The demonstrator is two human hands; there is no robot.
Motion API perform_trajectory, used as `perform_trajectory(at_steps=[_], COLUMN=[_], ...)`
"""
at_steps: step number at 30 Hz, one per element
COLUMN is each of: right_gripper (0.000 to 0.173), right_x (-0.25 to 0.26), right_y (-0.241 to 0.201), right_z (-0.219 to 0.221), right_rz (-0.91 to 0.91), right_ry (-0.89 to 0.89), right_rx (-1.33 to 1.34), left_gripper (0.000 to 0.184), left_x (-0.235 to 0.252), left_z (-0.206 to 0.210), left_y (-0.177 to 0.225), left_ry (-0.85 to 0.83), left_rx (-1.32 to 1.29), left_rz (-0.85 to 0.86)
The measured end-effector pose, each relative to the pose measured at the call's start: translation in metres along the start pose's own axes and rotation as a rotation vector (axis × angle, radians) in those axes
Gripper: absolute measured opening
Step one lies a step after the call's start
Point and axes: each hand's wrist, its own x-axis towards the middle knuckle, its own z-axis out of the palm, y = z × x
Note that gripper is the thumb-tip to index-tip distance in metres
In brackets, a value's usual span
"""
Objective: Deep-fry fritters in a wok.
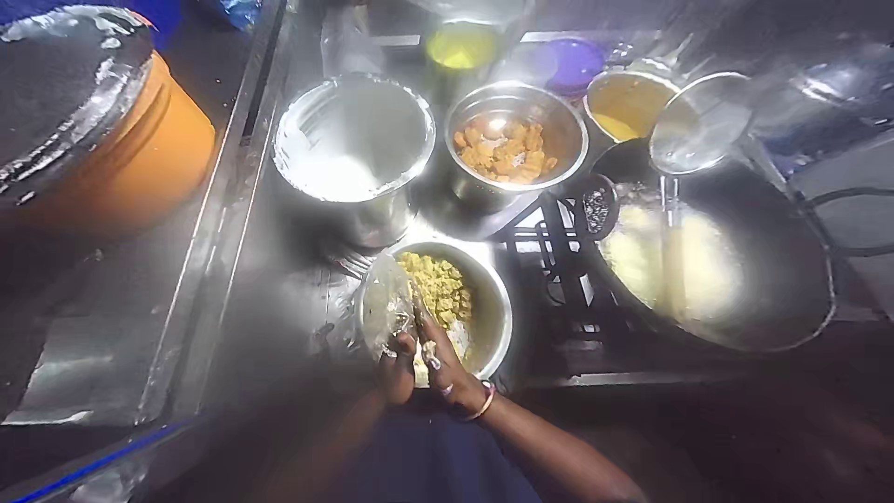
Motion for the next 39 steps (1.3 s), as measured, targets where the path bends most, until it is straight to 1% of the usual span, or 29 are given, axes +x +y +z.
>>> perform_trajectory(at_steps=[1, 2, 3, 4, 5, 6, 7, 9, 10, 12, 13, 15, 17, 19, 20, 22, 23, 24, 26, 29, 31, 33, 35, 37, 39], right_gripper=[0.11, 0.114, 0.116, 0.115, 0.112, 0.107, 0.099, 0.083, 0.076, 0.062, 0.053, 0.041, 0.039, 0.039, 0.037, 0.033, 0.032, 0.032, 0.032, 0.033, 0.028, 0.022, 0.022, 0.026, 0.028], right_x=[-0.002, -0.003, -0.004, -0.003, -0.001, 0.0, -0.001, -0.004, -0.007, -0.016, -0.021, -0.026, -0.031, -0.032, -0.031, -0.023, -0.019, -0.014, -0.005, 0.016, 0.029, 0.034, 0.027, 0.01, -0.012], right_y=[-0.002, -0.006, -0.009, -0.013, -0.019, -0.028, -0.039, -0.067, -0.08, -0.106, -0.118, -0.137, -0.143, -0.144, -0.145, -0.141, -0.135, -0.128, -0.114, -0.102, -0.095, -0.093, -0.105, -0.127, -0.134], right_z=[-0.005, -0.01, -0.017, -0.025, -0.035, -0.046, -0.061, -0.099, -0.122, -0.169, -0.19, -0.229, -0.267, -0.295, -0.304, -0.314, -0.318, -0.323, -0.326, -0.323, -0.321, -0.319, -0.311, -0.295, -0.273], right_rz=[-0.023, -0.03, -0.022, 0.0, 0.038, 0.076, 0.106, 0.129, 0.125, 0.096, 0.09, 0.133, 0.212, 0.324, 0.403, 0.601, 0.675, 0.71, 0.712, 0.729, 0.719, 0.661, 0.567, 0.429, 0.232], right_ry=[-0.014, -0.019, -0.011, 0.015, 0.061, 0.123, 0.186, 0.253, 0.27, 0.351, 0.414, 0.517, 0.556, 0.53, 0.519, 0.492, 0.468, 0.443, 0.405, 0.37, 0.336, 0.348, 0.459, 0.555, 0.569], right_rx=[0.016, 0.044, 0.094, 0.17, 0.234, 0.267, 0.243, 0.067, -0.052, -0.355, -0.503, -0.744, -0.926, -1.049, -1.078, -1.092, -1.094, -1.093, -1.078, -1.062, -1.083, -1.097, -1.092, -1.077, -1.006], left_gripper=[0.053, 0.061, 0.065, 0.061, 0.053, 0.043, 0.036, 0.037, 0.04, 0.04, 0.04, 0.044, 0.047, 0.053, 0.056, 0.056, 0.053, 0.052, 0.058, 0.057, 0.057, 0.058, 0.066, 0.074, 0.078], left_x=[0.0, 0.0, -0.002, -0.003, -0.003, -0.002, -0.001, 0.005, 0.01, 0.02, 0.019, 0.015, 0.014, 0.014, 0.014, 0.012, 0.012, 0.012, 0.014, 0.017, 0.018, 0.015, 0.016, 0.017, 0.016], left_z=[-0.002, -0.002, -0.002, 0.0, 0.001, 0.0, -0.004, -0.017, -0.025, -0.045, -0.048, -0.052, -0.054, -0.053, -0.052, -0.05, -0.05, -0.051, -0.054, -0.057, -0.057, -0.057, -0.061, -0.064, -0.069], left_y=[-0.001, 0.0, -0.001, -0.004, -0.007, -0.011, -0.013, -0.012, -0.013, -0.024, -0.02, -0.019, -0.025, -0.03, -0.03, -0.029, -0.029, -0.029, -0.033, -0.035, -0.033, -0.028, -0.028, -0.027, -0.029], left_ry=[-0.023, -0.03, -0.012, 0.04, 0.095, 0.141, 0.169, 0.199, 0.144, -0.037, -0.025, 0.093, 0.17, 0.211, 0.224, 0.25, 0.265, 0.273, 0.247, 0.17, 0.171, 0.192, 0.203, 0.231, 0.286], left_rx=[0.006, 0.025, 0.035, 0.011, -0.033, -0.077, -0.145, -0.243, -0.305, -0.382, -0.414, -0.412, -0.401, -0.381, -0.366, -0.371, -0.361, -0.352, -0.377, -0.414, -0.413, -0.384, -0.367, -0.362, -0.347], left_rz=[0.023, 0.064, 0.124, 0.18, 0.226, 0.266, 0.276, 0.253, 0.249, 0.339, 0.315, 0.238, 0.223, 0.227, 0.222, 0.214, 0.204, 0.198, 0.208, 0.255, 0.259, 0.241, 0.239, 0.256, 0.269])
